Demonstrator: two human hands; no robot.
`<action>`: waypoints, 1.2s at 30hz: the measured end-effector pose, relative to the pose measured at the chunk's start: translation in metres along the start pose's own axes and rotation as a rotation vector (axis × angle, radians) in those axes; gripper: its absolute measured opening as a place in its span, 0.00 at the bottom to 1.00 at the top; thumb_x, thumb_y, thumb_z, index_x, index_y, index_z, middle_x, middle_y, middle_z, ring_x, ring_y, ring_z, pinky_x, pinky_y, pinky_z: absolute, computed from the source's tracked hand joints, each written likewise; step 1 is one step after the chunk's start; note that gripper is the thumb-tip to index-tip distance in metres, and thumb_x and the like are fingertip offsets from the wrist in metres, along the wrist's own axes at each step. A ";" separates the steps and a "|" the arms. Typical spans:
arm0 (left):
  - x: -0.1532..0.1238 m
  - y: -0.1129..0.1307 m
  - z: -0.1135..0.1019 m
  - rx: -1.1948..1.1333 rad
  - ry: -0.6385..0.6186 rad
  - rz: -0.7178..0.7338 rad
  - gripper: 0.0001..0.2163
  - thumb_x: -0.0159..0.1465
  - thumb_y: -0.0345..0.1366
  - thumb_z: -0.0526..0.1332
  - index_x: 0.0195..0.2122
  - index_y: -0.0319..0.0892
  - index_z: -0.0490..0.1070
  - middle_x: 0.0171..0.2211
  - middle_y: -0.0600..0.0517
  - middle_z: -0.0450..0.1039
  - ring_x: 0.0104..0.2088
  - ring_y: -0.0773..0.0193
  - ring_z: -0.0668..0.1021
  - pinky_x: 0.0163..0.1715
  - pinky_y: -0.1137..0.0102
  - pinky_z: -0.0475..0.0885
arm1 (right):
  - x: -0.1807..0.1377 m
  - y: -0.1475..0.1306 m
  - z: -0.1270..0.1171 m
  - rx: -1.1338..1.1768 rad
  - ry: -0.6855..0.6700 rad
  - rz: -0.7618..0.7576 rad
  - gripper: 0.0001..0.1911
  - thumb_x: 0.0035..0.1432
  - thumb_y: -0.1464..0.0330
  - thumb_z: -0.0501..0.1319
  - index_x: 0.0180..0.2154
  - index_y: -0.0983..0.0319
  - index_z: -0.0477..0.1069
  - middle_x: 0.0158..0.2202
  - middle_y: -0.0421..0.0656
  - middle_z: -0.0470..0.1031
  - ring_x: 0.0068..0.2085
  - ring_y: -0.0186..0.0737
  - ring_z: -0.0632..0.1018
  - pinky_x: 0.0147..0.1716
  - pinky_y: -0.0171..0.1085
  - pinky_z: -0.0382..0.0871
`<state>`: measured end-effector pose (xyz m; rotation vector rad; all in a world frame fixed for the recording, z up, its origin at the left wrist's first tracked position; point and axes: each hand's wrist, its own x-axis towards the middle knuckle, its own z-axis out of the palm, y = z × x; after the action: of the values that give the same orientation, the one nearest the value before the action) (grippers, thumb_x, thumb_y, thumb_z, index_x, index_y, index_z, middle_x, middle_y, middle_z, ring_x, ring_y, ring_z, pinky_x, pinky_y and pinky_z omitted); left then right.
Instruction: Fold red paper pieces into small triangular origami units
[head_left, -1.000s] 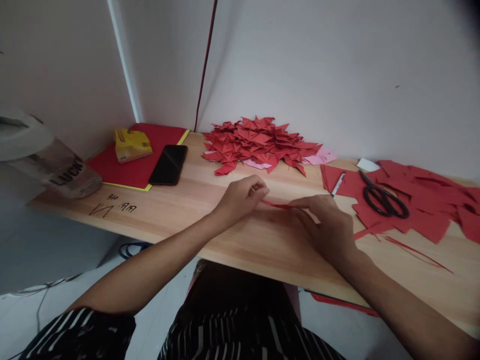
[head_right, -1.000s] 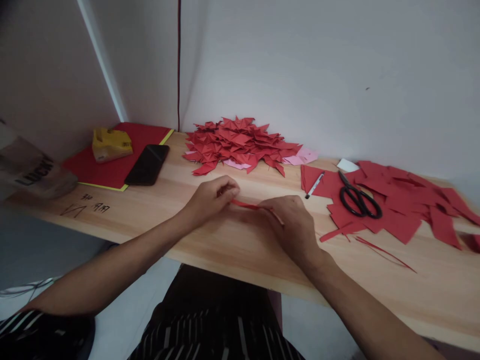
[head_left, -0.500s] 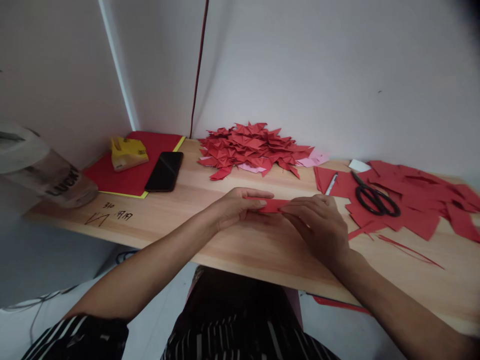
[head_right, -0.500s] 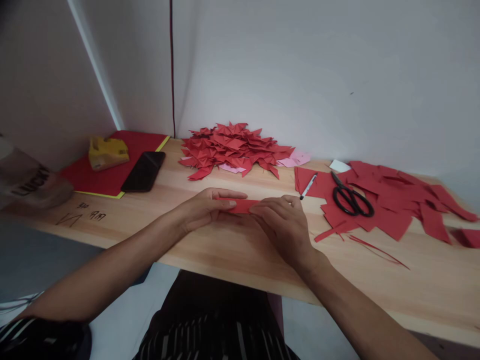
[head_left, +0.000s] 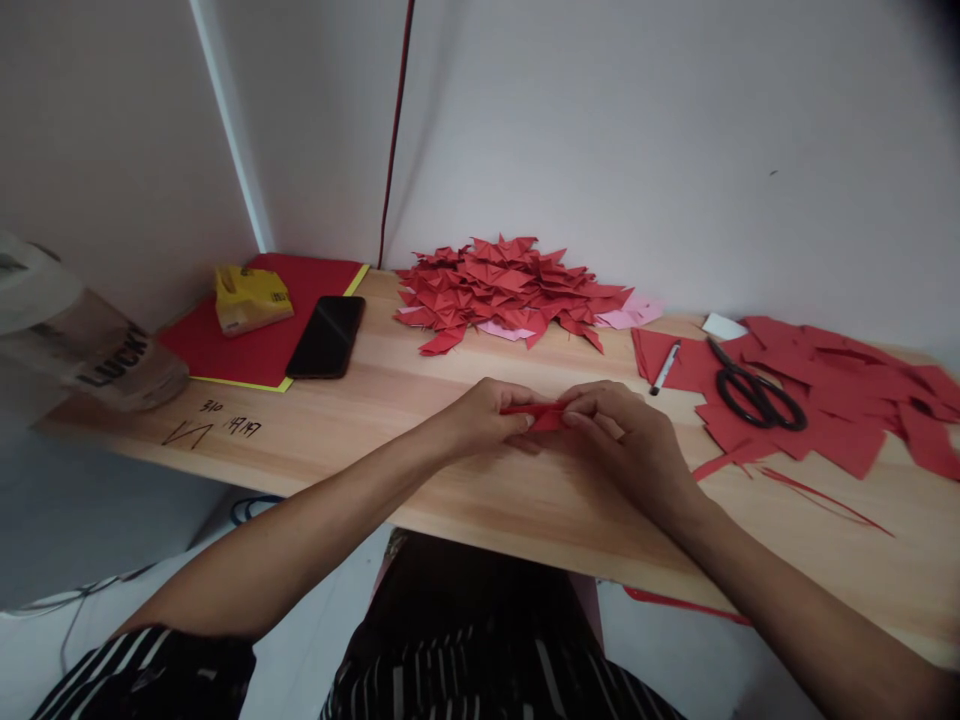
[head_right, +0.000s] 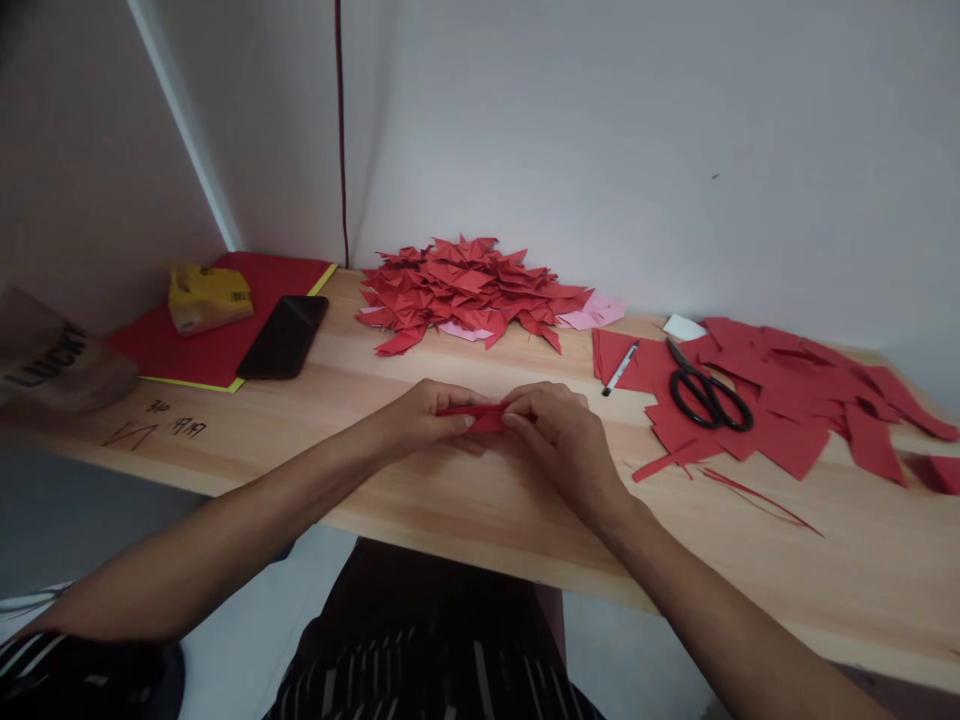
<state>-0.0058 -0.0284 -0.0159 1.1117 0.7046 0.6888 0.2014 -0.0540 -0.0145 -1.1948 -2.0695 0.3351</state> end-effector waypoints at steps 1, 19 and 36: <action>0.000 0.000 0.000 0.009 -0.007 -0.001 0.10 0.55 0.27 0.66 0.39 0.34 0.78 0.39 0.47 0.79 0.37 0.64 0.81 0.38 0.69 0.78 | 0.000 0.000 0.000 0.005 -0.004 0.003 0.07 0.63 0.68 0.59 0.31 0.57 0.72 0.39 0.42 0.78 0.40 0.43 0.77 0.45 0.45 0.67; -0.004 0.007 0.011 0.244 0.011 -0.002 0.11 0.57 0.24 0.56 0.38 0.34 0.78 0.34 0.46 0.80 0.36 0.64 0.83 0.38 0.70 0.79 | 0.003 -0.005 -0.002 0.007 -0.092 0.056 0.07 0.62 0.68 0.58 0.30 0.59 0.69 0.31 0.41 0.77 0.32 0.39 0.76 0.34 0.39 0.68; -0.009 0.009 0.017 0.754 0.170 0.250 0.08 0.61 0.31 0.58 0.29 0.38 0.77 0.24 0.55 0.75 0.26 0.70 0.74 0.27 0.76 0.65 | 0.001 -0.005 0.001 0.050 -0.109 0.135 0.07 0.62 0.67 0.58 0.30 0.58 0.69 0.32 0.41 0.78 0.33 0.41 0.77 0.35 0.40 0.69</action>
<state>0.0011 -0.0420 -0.0010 1.8700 1.0222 0.7541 0.1971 -0.0564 -0.0118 -1.3148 -2.0650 0.5227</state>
